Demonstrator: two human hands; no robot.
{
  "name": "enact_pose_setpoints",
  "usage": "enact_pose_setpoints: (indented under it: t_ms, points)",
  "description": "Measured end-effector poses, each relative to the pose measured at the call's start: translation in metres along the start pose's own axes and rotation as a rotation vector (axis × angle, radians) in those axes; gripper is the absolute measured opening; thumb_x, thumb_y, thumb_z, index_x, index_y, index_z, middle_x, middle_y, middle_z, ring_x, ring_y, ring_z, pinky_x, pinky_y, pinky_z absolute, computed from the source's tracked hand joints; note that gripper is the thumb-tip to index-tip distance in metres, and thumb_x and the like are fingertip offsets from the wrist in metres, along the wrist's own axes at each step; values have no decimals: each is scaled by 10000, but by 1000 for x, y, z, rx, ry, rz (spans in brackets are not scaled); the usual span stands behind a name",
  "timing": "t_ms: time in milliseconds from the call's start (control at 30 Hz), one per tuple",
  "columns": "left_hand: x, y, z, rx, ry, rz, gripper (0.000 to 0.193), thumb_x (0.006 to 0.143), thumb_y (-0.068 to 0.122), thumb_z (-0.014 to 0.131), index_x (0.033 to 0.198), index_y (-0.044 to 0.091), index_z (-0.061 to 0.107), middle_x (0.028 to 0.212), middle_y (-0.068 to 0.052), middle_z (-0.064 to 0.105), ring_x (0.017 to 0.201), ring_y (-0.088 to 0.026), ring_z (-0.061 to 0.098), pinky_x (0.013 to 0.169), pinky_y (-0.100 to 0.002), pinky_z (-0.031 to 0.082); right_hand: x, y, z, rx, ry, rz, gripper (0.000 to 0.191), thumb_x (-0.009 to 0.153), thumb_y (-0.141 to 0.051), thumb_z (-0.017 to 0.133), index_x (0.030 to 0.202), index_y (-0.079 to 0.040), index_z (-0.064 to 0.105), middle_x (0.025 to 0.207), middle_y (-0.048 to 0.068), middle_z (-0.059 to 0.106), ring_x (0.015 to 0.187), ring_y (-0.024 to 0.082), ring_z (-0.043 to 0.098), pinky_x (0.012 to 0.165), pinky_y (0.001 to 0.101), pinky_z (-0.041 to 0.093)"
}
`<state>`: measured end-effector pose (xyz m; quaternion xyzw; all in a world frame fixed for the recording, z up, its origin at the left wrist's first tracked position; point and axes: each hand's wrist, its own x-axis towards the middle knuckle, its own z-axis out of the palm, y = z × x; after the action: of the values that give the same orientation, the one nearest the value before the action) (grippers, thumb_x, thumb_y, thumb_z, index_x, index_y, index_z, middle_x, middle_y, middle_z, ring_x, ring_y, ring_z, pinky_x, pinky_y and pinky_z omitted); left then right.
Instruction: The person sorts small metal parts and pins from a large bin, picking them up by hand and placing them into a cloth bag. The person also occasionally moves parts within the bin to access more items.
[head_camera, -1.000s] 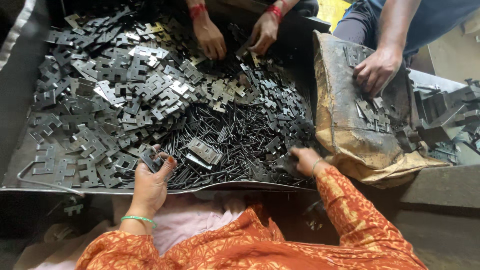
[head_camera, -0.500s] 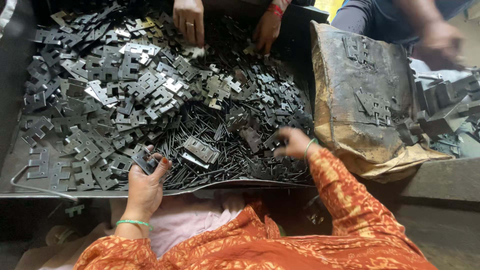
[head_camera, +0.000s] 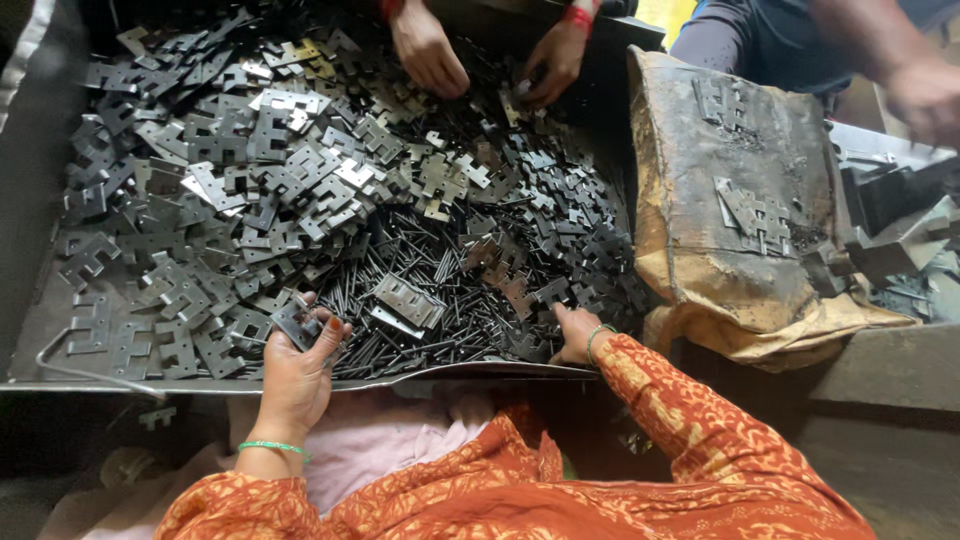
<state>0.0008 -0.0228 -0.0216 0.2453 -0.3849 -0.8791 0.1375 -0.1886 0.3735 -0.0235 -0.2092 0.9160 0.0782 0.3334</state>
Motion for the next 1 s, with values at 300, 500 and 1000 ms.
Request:
enact_pose_setpoints:
  t_ms: [300, 500, 1000]
  points:
    - [-2, 2, 1, 31, 10, -34, 574, 894, 46, 727, 1408, 64, 471, 1081, -4, 620, 951, -141, 663, 901, -329, 593, -12, 0, -1, 68, 13, -70, 802, 643, -382, 928, 1293, -73, 574, 1190, 204, 698, 1148, 380, 652, 971, 447, 527]
    - [-3, 3, 2, 22, -13, -17, 572, 904, 45, 730, 1411, 55, 466, 1083, -15, 621, 958, -143, 660, 911, -324, 588, -13, -16, -11, -81, -2, -64, 780, 711, -447, 886, 1318, -91, 550, 1138, 215, 709, 1079, 376, 685, 929, 457, 546]
    - [4, -1, -1, -9, -32, -23, 579, 872, 42, 750, 1389, 69, 492, 1067, -16, 643, 937, -148, 668, 898, -335, 592, -13, 8, -18, 202, -70, -192, 577, 675, -286, 911, 1153, -87, 656, 1086, 129, 745, 1058, 308, 713, 930, 400, 559]
